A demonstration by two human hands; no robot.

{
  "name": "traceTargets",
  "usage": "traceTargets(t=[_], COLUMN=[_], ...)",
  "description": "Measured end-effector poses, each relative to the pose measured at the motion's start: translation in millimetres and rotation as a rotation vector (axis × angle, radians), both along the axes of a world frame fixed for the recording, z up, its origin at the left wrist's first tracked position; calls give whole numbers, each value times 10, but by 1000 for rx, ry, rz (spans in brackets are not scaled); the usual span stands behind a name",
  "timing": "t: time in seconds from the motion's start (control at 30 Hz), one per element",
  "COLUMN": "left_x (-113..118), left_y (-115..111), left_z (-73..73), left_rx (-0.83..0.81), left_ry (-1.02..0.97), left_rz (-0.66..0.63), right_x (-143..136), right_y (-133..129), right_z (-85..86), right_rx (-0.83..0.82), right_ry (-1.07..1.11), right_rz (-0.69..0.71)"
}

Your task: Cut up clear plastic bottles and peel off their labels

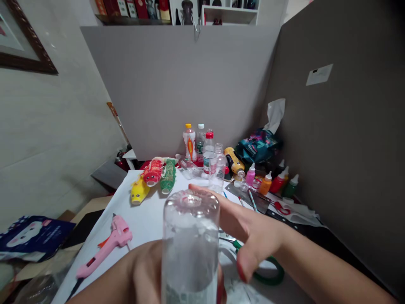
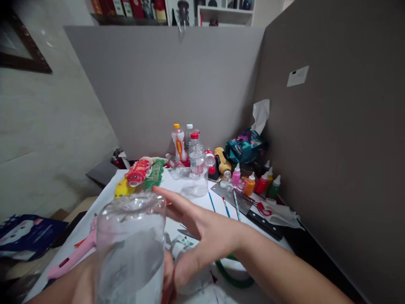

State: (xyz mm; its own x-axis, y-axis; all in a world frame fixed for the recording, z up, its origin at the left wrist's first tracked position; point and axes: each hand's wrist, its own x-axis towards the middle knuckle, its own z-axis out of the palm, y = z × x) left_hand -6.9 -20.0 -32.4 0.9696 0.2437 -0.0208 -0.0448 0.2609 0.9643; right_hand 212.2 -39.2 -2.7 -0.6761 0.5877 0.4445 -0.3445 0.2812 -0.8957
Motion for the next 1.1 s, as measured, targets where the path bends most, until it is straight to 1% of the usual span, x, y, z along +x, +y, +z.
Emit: traceTargets(t=[0.03,0.1,0.17,0.2,0.23,0.27,0.3,0.37,0.4,0.43,0.47,0.5,0.57,0.63,0.67,0.77,0.87,0.93,1.03,1.07,1.1], left_x=[-2,-3,5,15,31,52,77,129,150,163,168,163,135,108,105,147,212,212,121,80,40], left_y=[23,64,82,81,74,63,53,47,54,67,86,105,138,148,144,114,92,92,93,87,77], left_z=[27,139,288,354,401,422,412,310,233,154,85,33,0,47,88,223,312,329,314,310,310], left_rx=[18,70,144,190,246,314,385,497,551,579,580,602,752,857,895,1008,1102,1058,811,721,640], left_ry=[9,47,89,93,110,112,115,157,193,201,177,161,199,213,212,227,233,199,139,124,109], left_rz=[-50,-133,-147,-133,-84,40,179,416,501,557,615,641,692,702,689,627,629,626,603,594,573], right_x=[-27,-72,-94,-99,-105,-113,-127,-170,-195,-217,-235,-244,-235,-197,-173,-115,-93,-86,-62,-49,-35], right_y=[-44,-133,-205,-229,-243,-247,-243,-216,-199,-183,-172,-164,-162,-167,-168,-160,-152,-159,-170,-164,-146], right_z=[26,63,84,88,86,78,62,11,-19,-49,-75,-96,-114,-105,-94,-55,-25,-11,11,15,13], right_rx=[0,-9,-5,1,12,31,53,105,127,143,158,184,280,382,416,483,580,626,652,632,579], right_ry=[-20,-54,-77,-78,-76,-76,-80,-105,-123,-138,-152,-162,-195,-259,-287,-323,-314,-308,-296,-282,-265], right_rz=[7,-34,-91,-129,-189,-287,-433,-770,-889,-955,-972,-967,-978,-1011,-1004,-916,-883,-895,-925,-926,-914])
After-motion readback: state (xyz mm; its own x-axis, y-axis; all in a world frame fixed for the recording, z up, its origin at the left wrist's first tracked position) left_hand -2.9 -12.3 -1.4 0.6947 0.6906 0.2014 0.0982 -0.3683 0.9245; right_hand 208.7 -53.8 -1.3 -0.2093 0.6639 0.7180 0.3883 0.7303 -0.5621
